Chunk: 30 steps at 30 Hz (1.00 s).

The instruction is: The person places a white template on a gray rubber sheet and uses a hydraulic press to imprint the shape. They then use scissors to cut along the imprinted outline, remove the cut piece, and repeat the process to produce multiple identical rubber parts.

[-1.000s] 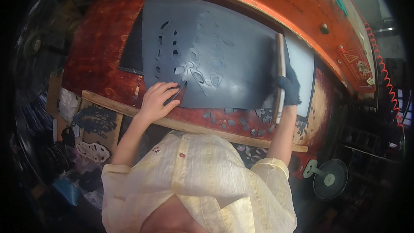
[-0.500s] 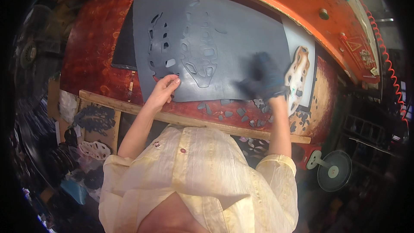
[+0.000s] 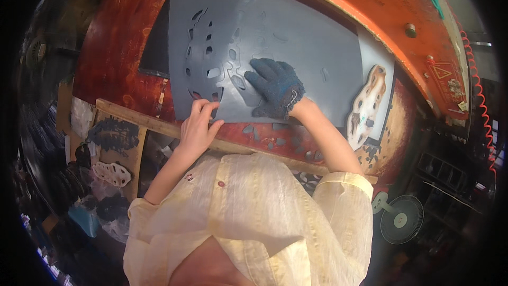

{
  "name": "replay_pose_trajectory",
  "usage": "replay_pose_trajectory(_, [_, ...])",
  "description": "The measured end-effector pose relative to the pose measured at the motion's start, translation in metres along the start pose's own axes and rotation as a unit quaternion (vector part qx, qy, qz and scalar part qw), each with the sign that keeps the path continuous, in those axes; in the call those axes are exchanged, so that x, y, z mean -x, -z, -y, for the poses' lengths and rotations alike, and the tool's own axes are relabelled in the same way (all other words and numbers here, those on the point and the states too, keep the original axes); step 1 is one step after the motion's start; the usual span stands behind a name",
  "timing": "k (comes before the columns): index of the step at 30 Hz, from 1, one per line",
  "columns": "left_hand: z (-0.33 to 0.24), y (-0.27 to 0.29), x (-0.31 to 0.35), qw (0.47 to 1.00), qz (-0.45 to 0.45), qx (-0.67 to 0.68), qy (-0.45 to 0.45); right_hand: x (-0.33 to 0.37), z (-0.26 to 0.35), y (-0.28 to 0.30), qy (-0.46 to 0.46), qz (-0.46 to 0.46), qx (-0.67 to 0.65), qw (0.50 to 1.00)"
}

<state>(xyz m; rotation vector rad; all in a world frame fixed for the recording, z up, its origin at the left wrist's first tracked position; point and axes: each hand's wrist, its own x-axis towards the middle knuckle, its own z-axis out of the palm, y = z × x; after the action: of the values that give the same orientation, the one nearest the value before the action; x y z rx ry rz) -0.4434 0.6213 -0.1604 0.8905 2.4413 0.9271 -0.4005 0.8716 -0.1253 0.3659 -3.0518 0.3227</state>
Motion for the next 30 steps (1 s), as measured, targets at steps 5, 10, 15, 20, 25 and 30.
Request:
replay_pose_trajectory(5, [0.012,-0.029,-0.020,0.998,-0.013,0.040,0.043,-0.001,0.011,-0.011,-0.040,-0.023,0.027,0.999])
replay_pose_trajectory(10, [0.019,-0.027,-0.022,0.999,0.014,0.003,0.037,-0.010,0.007,-0.023,-0.035,-0.080,0.028,0.996])
replay_pose_trajectory(15, [0.011,-0.007,-0.008,1.000,0.023,0.010,-0.007,-0.005,0.000,-0.013,-0.064,-0.041,-0.033,0.997])
replay_pose_trajectory(20, [0.007,-0.008,-0.009,0.999,-0.005,-0.012,-0.041,-0.031,-0.037,0.014,-0.331,-0.230,-0.278,0.872])
replay_pose_trajectory(25, [0.022,-0.013,-0.007,0.998,0.017,-0.004,-0.053,-0.064,-0.063,0.031,-0.386,-0.147,-0.295,0.861])
replay_pose_trajectory(30, [0.029,-0.009,-0.008,0.998,0.041,0.046,-0.030,-0.060,-0.036,0.033,-0.232,-0.065,-0.210,0.947])
